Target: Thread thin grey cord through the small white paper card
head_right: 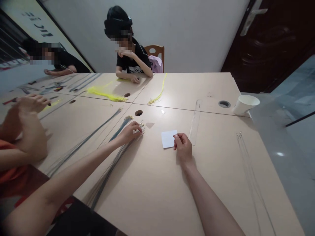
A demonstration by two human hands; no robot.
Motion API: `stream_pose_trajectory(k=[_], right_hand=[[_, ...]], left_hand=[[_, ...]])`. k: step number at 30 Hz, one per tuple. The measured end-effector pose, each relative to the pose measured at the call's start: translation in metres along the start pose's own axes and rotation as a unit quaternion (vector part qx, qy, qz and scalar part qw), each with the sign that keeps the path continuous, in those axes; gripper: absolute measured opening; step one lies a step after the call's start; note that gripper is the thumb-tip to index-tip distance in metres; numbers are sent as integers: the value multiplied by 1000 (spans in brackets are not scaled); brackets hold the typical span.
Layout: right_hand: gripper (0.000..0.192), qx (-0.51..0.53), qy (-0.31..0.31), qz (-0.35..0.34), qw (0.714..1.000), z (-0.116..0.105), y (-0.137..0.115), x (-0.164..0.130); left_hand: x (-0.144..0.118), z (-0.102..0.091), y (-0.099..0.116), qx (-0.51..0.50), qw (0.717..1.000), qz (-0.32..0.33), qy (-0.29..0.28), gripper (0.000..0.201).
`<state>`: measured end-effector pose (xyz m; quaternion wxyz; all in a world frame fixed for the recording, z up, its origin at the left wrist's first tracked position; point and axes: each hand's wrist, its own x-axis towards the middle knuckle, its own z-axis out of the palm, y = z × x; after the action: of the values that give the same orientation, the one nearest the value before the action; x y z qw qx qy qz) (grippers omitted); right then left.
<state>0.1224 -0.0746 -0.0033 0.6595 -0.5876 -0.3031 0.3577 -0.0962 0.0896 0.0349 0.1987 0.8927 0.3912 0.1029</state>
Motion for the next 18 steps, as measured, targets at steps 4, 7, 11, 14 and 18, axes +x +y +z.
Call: stream_pose_trajectory(k=[4, 7, 11, 14, 18], right_hand=[[17, 9, 2, -4, 1000, -1, 2, 2], [17, 6, -1, -7, 1000, -1, 2, 2], [16, 9, -4, -12, 1000, -2, 3, 3], [16, 13, -4, -11, 1000, -1, 3, 4], [17, 10, -3, -11, 1000, -1, 2, 3]], left_hand=[[2, 7, -1, -8, 999, -26, 18, 11], [2, 12, -1, -8, 999, -50, 15, 13], [2, 18, -3, 4, 997, -62, 34, 11], [2, 20, -4, 10, 996, -72, 44, 12], [2, 21, -2, 15, 995, -80, 53, 12]])
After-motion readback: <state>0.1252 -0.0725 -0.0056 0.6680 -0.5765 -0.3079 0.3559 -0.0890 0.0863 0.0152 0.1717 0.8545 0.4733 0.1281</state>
